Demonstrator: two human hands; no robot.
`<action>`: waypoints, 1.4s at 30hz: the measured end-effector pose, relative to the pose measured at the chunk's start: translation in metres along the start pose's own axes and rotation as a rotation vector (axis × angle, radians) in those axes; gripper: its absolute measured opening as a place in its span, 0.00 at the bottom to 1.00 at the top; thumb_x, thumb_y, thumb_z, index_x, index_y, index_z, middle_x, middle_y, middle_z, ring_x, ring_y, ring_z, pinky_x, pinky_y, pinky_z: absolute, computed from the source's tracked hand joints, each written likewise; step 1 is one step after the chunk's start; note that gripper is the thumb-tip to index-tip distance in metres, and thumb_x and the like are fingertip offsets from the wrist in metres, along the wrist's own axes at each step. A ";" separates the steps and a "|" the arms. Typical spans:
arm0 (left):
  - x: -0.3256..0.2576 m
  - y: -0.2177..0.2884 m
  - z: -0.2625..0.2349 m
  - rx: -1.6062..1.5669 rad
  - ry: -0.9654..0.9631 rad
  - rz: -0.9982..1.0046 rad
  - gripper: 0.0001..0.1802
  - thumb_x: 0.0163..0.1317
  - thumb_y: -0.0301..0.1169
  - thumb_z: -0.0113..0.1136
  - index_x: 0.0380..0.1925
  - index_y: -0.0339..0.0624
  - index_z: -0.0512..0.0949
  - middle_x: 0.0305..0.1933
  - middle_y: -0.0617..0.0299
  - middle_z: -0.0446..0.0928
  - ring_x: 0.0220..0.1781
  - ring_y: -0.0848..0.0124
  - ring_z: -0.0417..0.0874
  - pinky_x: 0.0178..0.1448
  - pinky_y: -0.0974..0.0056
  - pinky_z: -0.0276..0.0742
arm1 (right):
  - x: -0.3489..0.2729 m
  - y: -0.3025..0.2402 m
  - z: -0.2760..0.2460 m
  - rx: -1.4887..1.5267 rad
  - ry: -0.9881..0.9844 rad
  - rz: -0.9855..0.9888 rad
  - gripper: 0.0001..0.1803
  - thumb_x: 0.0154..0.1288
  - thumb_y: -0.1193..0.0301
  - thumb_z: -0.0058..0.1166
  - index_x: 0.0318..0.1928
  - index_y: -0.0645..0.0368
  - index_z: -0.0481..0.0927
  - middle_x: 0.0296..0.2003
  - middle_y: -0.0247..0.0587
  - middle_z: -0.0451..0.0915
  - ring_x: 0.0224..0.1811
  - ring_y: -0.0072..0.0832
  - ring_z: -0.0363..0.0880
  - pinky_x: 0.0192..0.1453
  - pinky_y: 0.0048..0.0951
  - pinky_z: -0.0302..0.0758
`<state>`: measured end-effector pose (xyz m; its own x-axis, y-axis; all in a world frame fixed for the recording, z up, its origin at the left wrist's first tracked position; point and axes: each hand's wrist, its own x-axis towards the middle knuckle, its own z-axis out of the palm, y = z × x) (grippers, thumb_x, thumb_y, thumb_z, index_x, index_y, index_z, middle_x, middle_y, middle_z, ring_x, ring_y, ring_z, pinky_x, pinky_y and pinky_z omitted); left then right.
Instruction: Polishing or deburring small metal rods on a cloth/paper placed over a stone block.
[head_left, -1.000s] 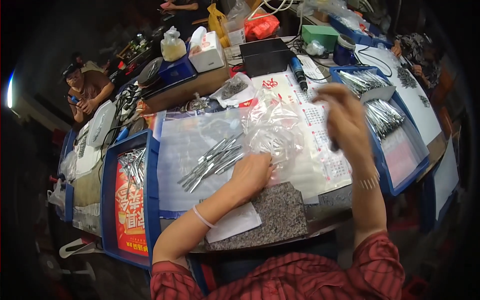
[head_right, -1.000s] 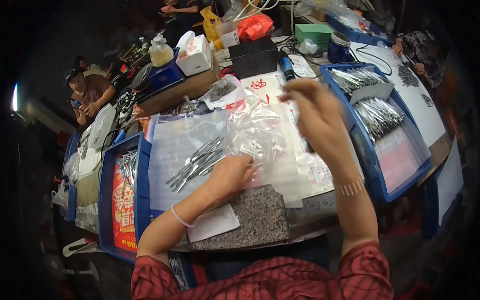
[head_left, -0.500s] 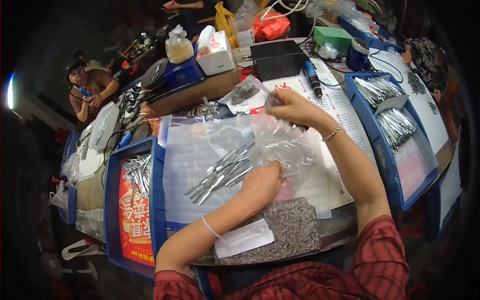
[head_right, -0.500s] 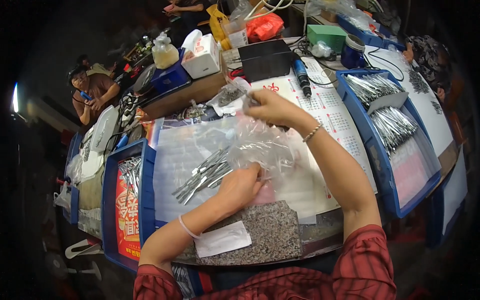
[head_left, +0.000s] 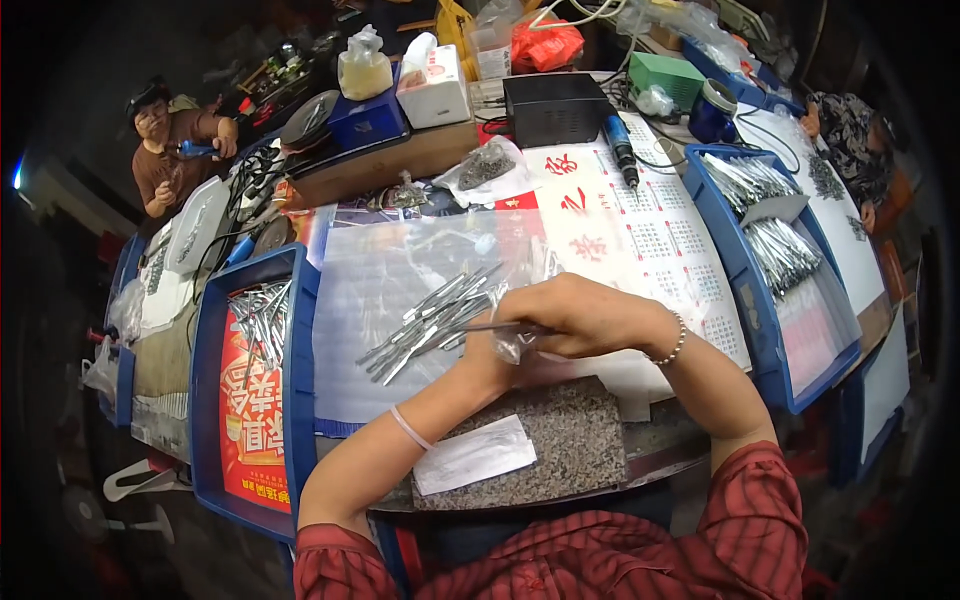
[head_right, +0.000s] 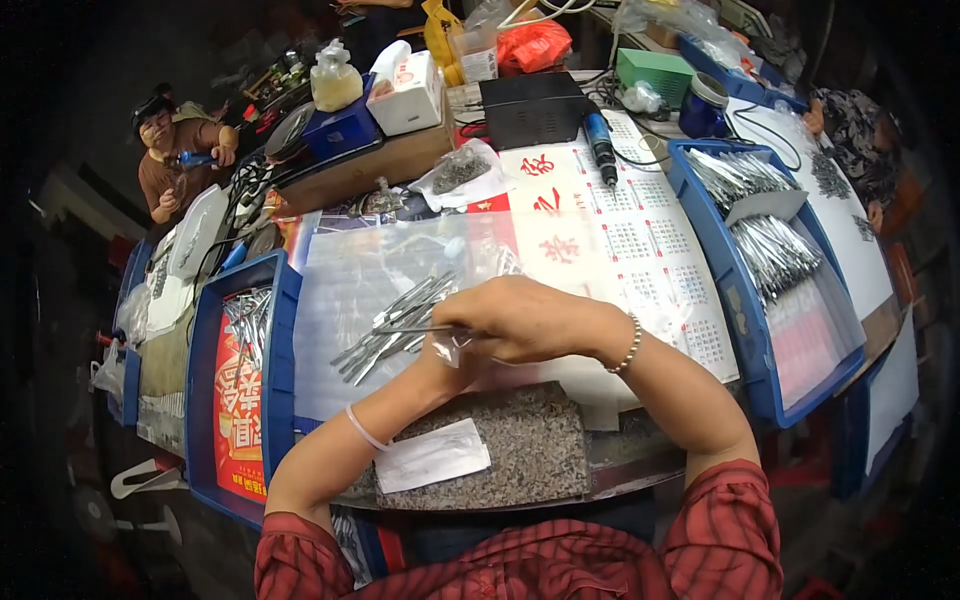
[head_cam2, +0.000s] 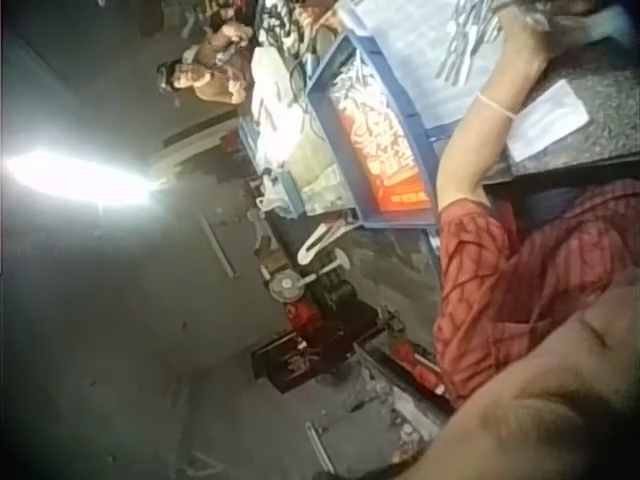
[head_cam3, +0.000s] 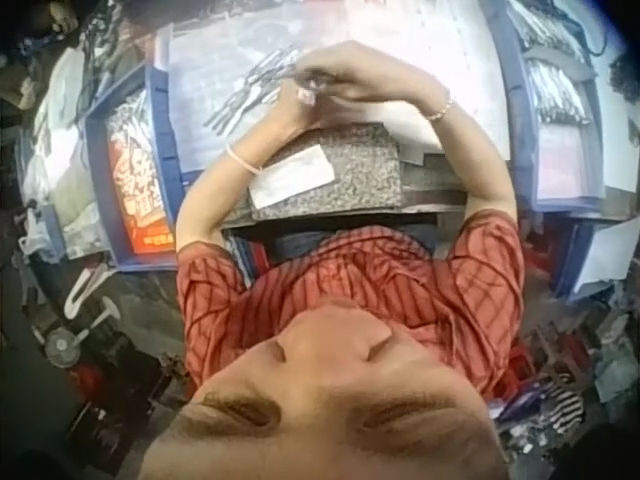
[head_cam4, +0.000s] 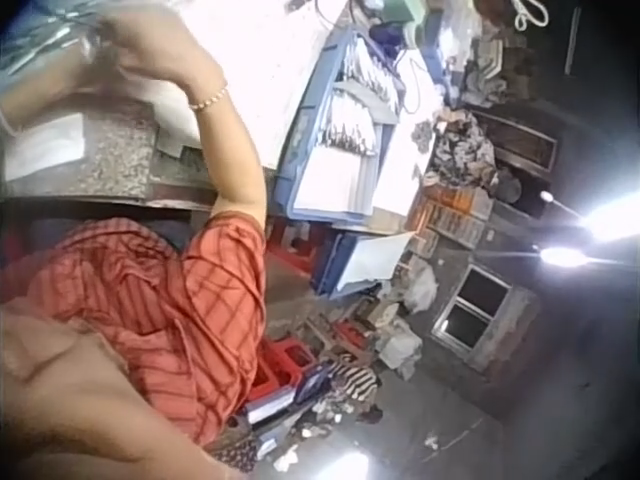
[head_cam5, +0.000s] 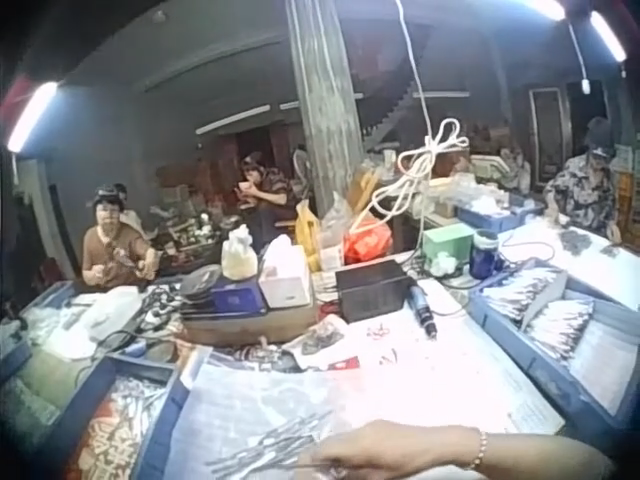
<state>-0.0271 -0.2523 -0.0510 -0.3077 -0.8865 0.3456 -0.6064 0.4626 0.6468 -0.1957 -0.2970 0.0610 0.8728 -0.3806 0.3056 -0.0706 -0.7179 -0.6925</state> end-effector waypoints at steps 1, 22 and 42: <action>-0.003 -0.004 0.001 -0.028 -0.020 0.009 0.31 0.40 0.62 0.72 0.32 0.50 0.81 0.33 0.55 0.82 0.37 0.55 0.85 0.40 0.53 0.80 | 0.002 -0.005 -0.002 -0.010 -0.049 0.017 0.18 0.50 0.79 0.60 0.45 0.57 0.75 0.36 0.47 0.81 0.39 0.39 0.82 0.45 0.37 0.77; 0.024 0.019 -0.024 0.198 -0.326 -0.384 0.29 0.55 0.34 0.59 0.58 0.43 0.66 0.36 0.39 0.81 0.41 0.42 0.82 0.47 0.46 0.76 | -0.037 -0.036 0.001 -0.304 0.133 0.325 0.10 0.63 0.72 0.53 0.45 0.57 0.79 0.31 0.53 0.81 0.34 0.50 0.82 0.38 0.46 0.77; 0.029 0.046 -0.038 -0.027 -0.324 -0.232 0.42 0.50 0.38 0.69 0.65 0.39 0.63 0.23 0.53 0.74 0.24 0.62 0.76 0.32 0.60 0.72 | -0.078 0.006 0.003 -0.463 0.361 0.619 0.22 0.58 0.72 0.60 0.53 0.57 0.72 0.35 0.53 0.81 0.38 0.51 0.80 0.40 0.46 0.75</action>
<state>-0.0360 -0.2563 0.0153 -0.3829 -0.9229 -0.0408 -0.6685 0.2463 0.7017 -0.2624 -0.2702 0.0313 0.4095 -0.8891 0.2043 -0.7434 -0.4550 -0.4903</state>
